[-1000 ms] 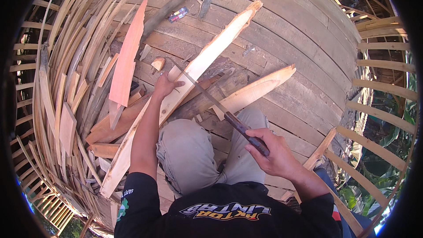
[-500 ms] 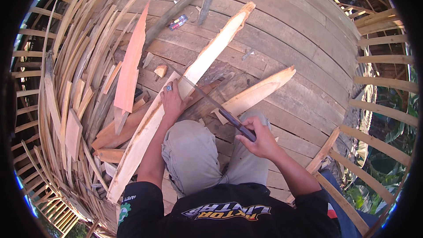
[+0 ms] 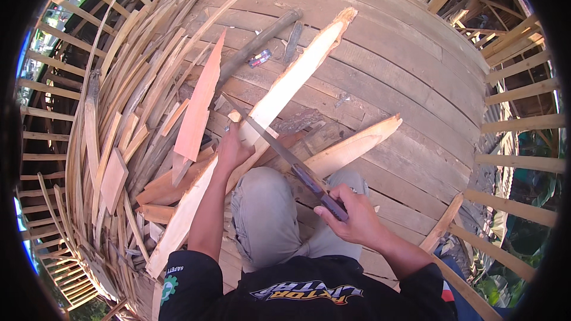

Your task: The person saws a wooden board, picks it up, and moves it to another location.

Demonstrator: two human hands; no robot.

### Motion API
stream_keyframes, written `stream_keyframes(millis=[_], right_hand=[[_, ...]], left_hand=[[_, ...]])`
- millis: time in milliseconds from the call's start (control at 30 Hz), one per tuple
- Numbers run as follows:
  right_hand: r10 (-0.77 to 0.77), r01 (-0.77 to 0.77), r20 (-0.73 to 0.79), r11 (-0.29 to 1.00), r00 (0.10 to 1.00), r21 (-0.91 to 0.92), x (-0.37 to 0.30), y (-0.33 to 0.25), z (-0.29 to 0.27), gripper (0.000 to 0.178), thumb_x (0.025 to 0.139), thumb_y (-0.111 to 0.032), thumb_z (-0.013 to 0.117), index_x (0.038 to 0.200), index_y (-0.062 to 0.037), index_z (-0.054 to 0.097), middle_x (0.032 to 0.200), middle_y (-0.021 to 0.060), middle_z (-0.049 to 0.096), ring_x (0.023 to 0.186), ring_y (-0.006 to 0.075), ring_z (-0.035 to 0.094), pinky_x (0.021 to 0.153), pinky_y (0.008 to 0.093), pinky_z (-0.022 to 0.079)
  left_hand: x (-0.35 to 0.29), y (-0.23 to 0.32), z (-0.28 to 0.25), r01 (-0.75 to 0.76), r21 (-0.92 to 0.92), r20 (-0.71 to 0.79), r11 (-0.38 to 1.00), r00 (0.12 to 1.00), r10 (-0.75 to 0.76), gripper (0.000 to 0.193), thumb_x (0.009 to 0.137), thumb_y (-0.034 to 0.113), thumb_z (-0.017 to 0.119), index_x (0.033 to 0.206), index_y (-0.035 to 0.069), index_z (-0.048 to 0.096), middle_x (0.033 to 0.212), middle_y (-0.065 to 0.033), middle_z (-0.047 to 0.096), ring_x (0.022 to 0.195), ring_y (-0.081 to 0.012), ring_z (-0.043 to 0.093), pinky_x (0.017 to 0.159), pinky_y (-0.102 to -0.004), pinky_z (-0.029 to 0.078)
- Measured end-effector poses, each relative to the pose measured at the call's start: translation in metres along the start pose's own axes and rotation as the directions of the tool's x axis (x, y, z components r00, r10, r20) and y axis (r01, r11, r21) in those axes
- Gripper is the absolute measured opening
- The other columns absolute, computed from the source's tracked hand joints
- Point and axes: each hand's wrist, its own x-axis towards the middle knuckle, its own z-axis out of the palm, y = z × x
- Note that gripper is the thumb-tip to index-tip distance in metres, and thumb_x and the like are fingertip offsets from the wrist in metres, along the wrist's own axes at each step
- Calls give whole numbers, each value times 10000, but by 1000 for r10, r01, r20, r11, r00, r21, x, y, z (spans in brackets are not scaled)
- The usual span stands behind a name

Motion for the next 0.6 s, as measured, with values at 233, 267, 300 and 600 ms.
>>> stream_keyframes(millis=[233,267,300,600], right_hand=[[-328,328,15,938,944,-109,-41,-13,-4,305,796,-174,719,646,-52,483,534,110,462,442,286,502,432,366,381],[-342,340,-2,933,940,-118,-48,-11,-3,297,788,-157,718,642,-56,480,528,106,450,433,274,489,427,358,371],[-356,351,-20,928,934,-126,-54,-10,-3,291,780,-141,716,637,-59,476,522,102,438,425,262,475,422,350,361],[-278,274,13,937,961,-219,-121,-18,-38,286,797,-160,708,638,-61,492,519,109,464,432,281,509,419,376,373]], left_hand=[[-43,30,-84,-82,69,-324,994,941,100,721,623,283,776,1202,-9,462,911,-253,633,849,-397,636,757,-476,497],[-47,39,-86,-34,57,-291,998,956,49,719,618,304,779,1192,-10,481,942,-249,631,862,-392,638,758,-468,502],[-49,45,-87,12,47,-256,999,967,0,717,613,326,781,1181,-12,500,972,-246,628,875,-387,640,759,-460,507],[-58,44,-72,37,107,-332,994,943,1,608,584,290,823,1029,8,521,869,-214,640,814,-369,637,741,-454,494]])
